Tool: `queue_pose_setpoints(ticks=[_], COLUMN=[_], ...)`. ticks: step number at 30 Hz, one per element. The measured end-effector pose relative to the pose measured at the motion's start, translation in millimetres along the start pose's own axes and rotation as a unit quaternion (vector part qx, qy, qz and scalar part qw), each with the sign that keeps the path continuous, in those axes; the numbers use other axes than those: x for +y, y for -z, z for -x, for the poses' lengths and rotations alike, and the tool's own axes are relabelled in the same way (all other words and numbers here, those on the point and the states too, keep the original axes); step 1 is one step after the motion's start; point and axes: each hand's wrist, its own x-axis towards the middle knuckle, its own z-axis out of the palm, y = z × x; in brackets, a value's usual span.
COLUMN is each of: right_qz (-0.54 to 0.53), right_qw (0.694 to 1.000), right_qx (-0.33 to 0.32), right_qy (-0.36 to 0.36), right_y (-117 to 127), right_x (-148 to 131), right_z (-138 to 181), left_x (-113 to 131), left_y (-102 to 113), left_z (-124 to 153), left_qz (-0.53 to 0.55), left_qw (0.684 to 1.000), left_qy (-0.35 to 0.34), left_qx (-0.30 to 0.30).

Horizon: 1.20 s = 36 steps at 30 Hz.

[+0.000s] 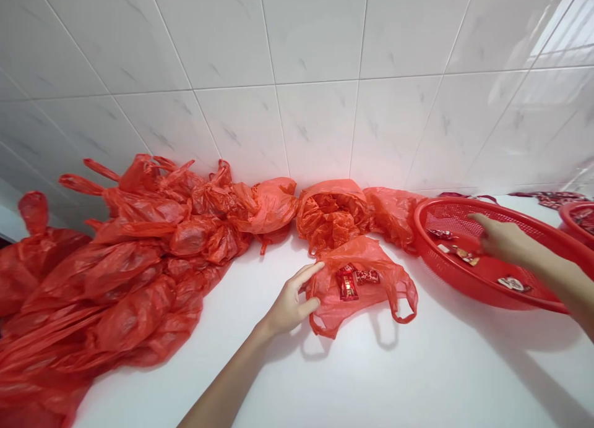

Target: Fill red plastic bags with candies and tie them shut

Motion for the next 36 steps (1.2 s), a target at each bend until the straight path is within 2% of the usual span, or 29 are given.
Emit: queue_pose_setpoints(ticks=[2, 4, 5, 7, 9, 12, 16, 21, 24, 27, 29, 31, 34, 36], right_qz=[-0.135, -0.276, -0.308, -0.311, -0.245, -0.147, -0.067, 0.016, 0.034, 0.031, -0.001, -0.087, -0.272, -0.354], right_qw=[0.989, 0.948, 0.930, 0.906, 0.890, 0.879, 0.886, 0.906, 0.918, 0.929, 0.937, 0.939, 0.918, 0.898], right_qx=[-0.018, -0.047, -0.060, -0.069, -0.059, -0.040, 0.009, 0.069, 0.047, 0.017, 0.022, 0.032, 0.039, 0.059], right_qy=[0.050, 0.153, 0.192, 0.280, 0.380, 0.451, 0.459, 0.418, 0.392, 0.367, 0.349, 0.332, 0.284, 0.254], right_y=[3.5, -5.8, -14.9, -38.0, -60.4, -80.6, -86.8, -98.6, -109.2, -114.9, -113.6, -107.3, -88.2, -70.9], right_x=[-30.9, -71.5, -93.0, -132.9, -162.8, -181.9, -165.6, -112.1, -79.4, -61.7, -61.5, -68.3, -83.0, -92.2], right_z=[12.7, 29.9, 38.5, 53.0, 62.7, 70.6, 78.3, 88.3, 90.7, 89.6, 87.0, 83.1, 75.9, 70.9], left_x=[0.9, 1.4, 1.5, 1.7, 2.0, 3.6, 6.3, 5.0, 4.8, 7.5, 10.3, 13.8, 22.2, 32.0], left_y=[-0.1, -0.4, -0.6, -1.0, -1.0, 0.2, 3.7, 6.7, 6.9, 7.7, 10.3, 15.3, 27.5, 37.6], left_z=[-0.2, -0.3, -0.3, -0.3, -0.1, 0.0, -0.7, -1.8, -2.1, -2.6, -3.0, -3.2, -3.1, -3.0], left_qz=[0.012, 0.025, 0.030, 0.035, 0.037, 0.040, 0.042, 0.027, 0.007, -0.027, -0.054, -0.097, -0.193, -0.252], left_qw=[1.000, 1.000, 1.000, 0.999, 0.999, 0.999, 0.998, 0.997, 0.997, 0.998, 0.997, 0.995, 0.979, 0.963], left_qy=[-0.002, -0.005, -0.007, -0.011, -0.012, -0.013, -0.017, -0.021, -0.031, -0.029, -0.027, -0.018, 0.007, 0.021], left_qx=[-0.002, -0.005, -0.005, -0.004, -0.001, 0.008, 0.033, 0.068, 0.066, 0.055, 0.043, 0.005, -0.062, -0.096])
